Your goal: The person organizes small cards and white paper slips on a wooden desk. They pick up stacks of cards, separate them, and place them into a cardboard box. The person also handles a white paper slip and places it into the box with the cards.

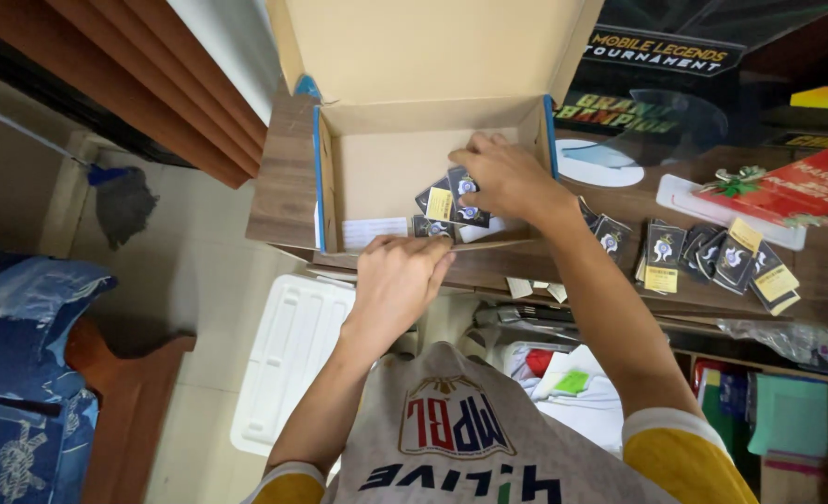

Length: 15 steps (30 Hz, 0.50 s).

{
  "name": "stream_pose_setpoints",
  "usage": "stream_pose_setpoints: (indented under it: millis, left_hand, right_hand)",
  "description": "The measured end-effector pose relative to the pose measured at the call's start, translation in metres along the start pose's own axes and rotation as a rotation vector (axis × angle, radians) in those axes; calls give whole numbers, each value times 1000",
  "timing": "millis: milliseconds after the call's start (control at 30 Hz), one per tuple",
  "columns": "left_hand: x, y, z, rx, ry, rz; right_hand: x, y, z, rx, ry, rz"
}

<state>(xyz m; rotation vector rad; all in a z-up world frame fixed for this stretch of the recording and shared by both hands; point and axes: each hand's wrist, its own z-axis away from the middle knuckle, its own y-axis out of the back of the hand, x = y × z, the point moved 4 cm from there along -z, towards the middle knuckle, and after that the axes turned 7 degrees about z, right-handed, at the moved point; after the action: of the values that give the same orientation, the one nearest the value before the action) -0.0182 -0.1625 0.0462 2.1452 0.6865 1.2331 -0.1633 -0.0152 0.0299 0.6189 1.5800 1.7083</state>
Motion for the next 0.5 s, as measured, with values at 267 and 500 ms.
stream_pose_setpoints:
  millis: [267, 500]
  left_hand:
    - [4, 0, 8, -24, -4, 10]
    - [6, -4, 20, 50, -57, -32]
  right_hand:
    - [-6, 0, 13, -37, 48, -179]
    - [-13, 4, 18, -16, 102, -256]
